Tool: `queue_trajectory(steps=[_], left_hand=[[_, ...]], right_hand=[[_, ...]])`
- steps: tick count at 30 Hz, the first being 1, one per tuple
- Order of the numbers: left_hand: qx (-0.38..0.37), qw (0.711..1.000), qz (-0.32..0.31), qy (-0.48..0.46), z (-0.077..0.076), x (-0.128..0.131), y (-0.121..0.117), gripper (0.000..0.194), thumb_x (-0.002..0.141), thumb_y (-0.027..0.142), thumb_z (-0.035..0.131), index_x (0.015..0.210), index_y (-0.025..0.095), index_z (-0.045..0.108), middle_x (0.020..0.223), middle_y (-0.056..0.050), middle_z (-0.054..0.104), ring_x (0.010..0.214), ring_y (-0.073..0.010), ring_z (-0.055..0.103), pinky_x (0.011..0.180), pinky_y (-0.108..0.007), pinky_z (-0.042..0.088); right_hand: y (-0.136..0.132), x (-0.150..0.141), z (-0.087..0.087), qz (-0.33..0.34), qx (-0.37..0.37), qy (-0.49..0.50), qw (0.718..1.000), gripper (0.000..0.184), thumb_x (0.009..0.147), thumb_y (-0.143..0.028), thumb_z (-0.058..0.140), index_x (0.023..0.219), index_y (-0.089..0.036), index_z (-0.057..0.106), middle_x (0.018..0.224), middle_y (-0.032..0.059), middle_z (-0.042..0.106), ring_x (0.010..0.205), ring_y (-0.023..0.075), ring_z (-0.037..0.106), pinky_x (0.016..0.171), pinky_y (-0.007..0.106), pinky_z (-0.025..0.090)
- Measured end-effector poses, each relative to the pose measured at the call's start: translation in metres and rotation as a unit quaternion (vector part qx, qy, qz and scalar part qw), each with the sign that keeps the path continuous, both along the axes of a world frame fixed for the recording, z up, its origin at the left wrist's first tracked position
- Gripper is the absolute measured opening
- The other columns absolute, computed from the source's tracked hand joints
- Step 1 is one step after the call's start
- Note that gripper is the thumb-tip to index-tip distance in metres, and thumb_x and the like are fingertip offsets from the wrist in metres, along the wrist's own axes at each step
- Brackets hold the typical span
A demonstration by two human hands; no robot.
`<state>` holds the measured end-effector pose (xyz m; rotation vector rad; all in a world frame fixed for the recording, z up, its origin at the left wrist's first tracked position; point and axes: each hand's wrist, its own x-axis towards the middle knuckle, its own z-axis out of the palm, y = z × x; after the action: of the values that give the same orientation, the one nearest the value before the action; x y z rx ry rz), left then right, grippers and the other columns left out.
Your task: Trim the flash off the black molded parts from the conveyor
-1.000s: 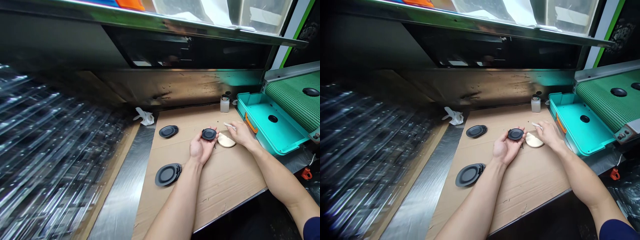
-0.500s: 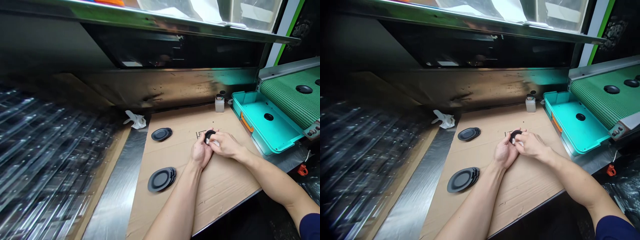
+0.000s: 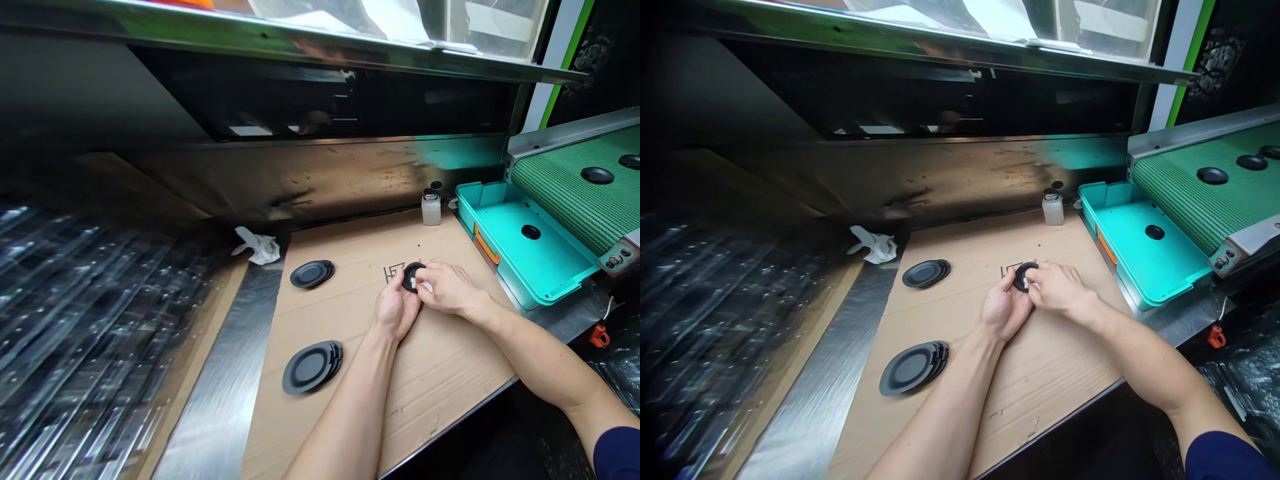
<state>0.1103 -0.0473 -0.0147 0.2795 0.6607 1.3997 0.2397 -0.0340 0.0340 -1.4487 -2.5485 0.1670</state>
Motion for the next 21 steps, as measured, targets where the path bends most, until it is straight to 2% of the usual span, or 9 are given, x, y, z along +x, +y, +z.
queue_trajectory(steps=[3,5,8,11,13,16,19,21], left_hand=[[-0.01,1.0,0.005,-0.01,0.005,-0.001,-0.002,0.039,0.107,0.029,0.037,0.104,0.011,0.072,0.117,-0.015,0.074,0.119,-0.0233,0.068,0.107,-0.043,0.054],[-0.021,1.0,0.007,-0.02,0.009,-0.002,-0.004,0.039,0.108,0.03,0.036,0.105,0.012,0.07,0.115,-0.015,0.074,0.116,-0.0243,0.069,0.103,-0.044,0.057],[-0.04,0.999,0.0,-0.036,0.016,-0.008,-0.006,0.036,0.106,0.029,0.037,0.109,0.01,0.068,0.108,-0.016,0.074,0.108,-0.0272,0.073,0.094,-0.044,0.062],[-0.051,0.997,-0.019,-0.046,0.023,-0.015,-0.009,0.036,0.106,0.027,0.036,0.112,0.008,0.066,0.104,-0.016,0.074,0.097,-0.026,0.075,0.085,-0.04,0.065],[-0.065,0.996,-0.047,-0.042,0.025,-0.019,-0.009,0.044,0.108,0.035,0.033,0.112,0.007,0.066,0.098,-0.017,0.074,0.085,-0.0225,0.076,0.073,-0.032,0.066],[-0.101,0.989,-0.103,-0.02,0.025,-0.022,-0.008,0.062,0.107,0.052,0.027,0.107,0.003,0.066,0.08,-0.016,0.071,0.06,-0.0163,0.07,0.051,-0.021,0.06],[-0.118,0.985,-0.129,0.012,0.024,-0.021,-0.007,0.069,0.106,0.056,0.021,0.101,0.003,0.065,0.069,-0.014,0.068,0.047,-0.0145,0.064,0.041,-0.019,0.054],[-0.116,0.985,-0.124,0.035,0.022,-0.019,-0.007,0.069,0.107,0.055,0.02,0.098,0.004,0.065,0.066,-0.014,0.067,0.046,-0.0152,0.064,0.039,-0.019,0.053]], right_hand=[[0.007,0.004,-0.005,-0.051,0.025,0.051,0.997,0.022,0.1,-0.028,0.048,0.101,-0.023,0.07,0.107,0.0089,0.071,0.097,0.0236,0.065,0.081,0.033,0.046],[0.017,0.01,-0.011,-0.081,0.056,0.143,0.985,0.024,0.102,-0.03,0.045,0.104,-0.021,0.068,0.107,0.0095,0.071,0.1,0.0227,0.065,0.085,0.032,0.046],[0.031,0.018,-0.02,-0.065,0.035,0.299,0.951,0.021,0.101,-0.032,0.047,0.108,-0.021,0.062,0.105,0.0063,0.072,0.095,0.0194,0.066,0.084,0.03,0.047],[0.035,0.021,-0.022,-0.046,-0.014,0.374,0.926,0.021,0.1,-0.031,0.046,0.112,-0.021,0.059,0.103,0.0037,0.072,0.09,0.0177,0.066,0.082,0.029,0.047],[0.032,0.02,-0.019,-0.036,-0.026,0.377,0.925,0.021,0.1,-0.03,0.046,0.113,-0.021,0.06,0.105,0.0035,0.072,0.094,0.0173,0.066,0.084,0.029,0.047],[0.025,0.016,-0.013,-0.011,-0.039,0.343,0.939,0.022,0.101,-0.033,0.048,0.108,-0.02,0.065,0.1,0.0034,0.073,0.092,0.0168,0.066,0.083,0.028,0.046],[0.02,0.013,-0.012,0.033,-0.053,0.297,0.953,0.02,0.099,-0.03,0.054,0.099,-0.019,0.071,0.089,0.0023,0.073,0.085,0.0154,0.065,0.081,0.027,0.045],[0.02,0.012,-0.013,0.054,-0.047,0.269,0.96,0.019,0.098,-0.026,0.056,0.098,-0.019,0.074,0.09,0.0031,0.072,0.085,0.0148,0.064,0.082,0.026,0.045]])
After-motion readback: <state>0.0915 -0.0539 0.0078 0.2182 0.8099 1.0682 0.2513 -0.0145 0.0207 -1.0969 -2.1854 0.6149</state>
